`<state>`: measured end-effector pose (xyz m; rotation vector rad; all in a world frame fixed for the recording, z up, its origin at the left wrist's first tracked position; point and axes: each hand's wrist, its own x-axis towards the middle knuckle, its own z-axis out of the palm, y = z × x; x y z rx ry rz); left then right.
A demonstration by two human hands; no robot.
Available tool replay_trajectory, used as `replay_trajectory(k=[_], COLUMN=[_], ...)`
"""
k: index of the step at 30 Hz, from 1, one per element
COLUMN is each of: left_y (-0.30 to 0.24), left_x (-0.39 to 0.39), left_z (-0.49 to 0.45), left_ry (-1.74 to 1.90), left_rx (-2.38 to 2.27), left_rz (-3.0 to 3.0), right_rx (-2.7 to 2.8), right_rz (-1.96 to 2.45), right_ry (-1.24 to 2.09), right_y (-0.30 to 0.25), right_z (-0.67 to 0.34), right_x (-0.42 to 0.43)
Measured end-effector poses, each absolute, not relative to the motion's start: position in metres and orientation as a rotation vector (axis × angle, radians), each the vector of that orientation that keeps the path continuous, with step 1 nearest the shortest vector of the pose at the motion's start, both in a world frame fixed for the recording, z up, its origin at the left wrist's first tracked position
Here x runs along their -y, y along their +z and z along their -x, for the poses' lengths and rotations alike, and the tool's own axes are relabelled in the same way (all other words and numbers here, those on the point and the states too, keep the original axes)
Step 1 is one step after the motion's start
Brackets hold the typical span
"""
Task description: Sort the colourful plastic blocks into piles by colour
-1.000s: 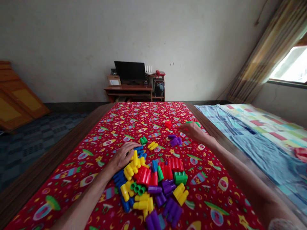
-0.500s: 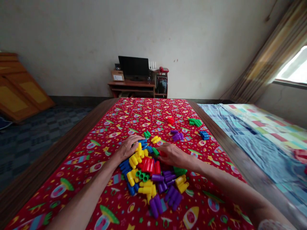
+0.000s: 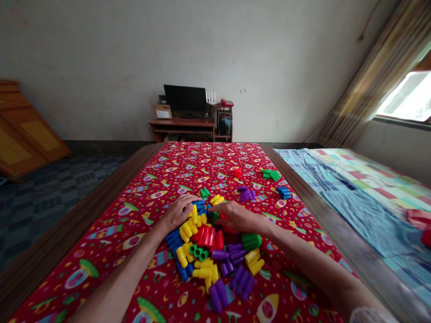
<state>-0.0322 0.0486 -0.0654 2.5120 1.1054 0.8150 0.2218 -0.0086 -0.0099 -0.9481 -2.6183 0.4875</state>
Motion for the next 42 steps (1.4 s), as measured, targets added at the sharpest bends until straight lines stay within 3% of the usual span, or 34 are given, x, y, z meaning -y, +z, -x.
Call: replay_trajectory(k=[9, 14, 18, 31, 42], left_y=[-0.068, -0.068, -0.077, -0.078, -0.076], left_x=[-0.050, -0.050, -0.053, -0.054, -0.051], left_z=[0.033, 0.034, 0.038, 0.038, 0.036], left_ry=[0.864, 0.866, 0.910, 0.917, 0.923], left_rx=[-1.119, -1.103, -1.094, -1.076, -1.100], left_rz=[-2.514, -2.529, -2.524, -2.527, -2.479], right_rx=[2.081, 1.787, 1.662, 1.790, 1.641], right_rz=[1.267, 1.733, 1.955, 1.964, 1.952], right_ry=[0.237, -0.025, -0.029, 0.113, -0.098], right_y=[0.013, 0.010, -0.004, -0.017, -0.013], right_z=[-0.331, -0.409, -0.440, -0.450, -0.426], right_x=[-0.059, -0.111, -0.133, -0.141, -0.134])
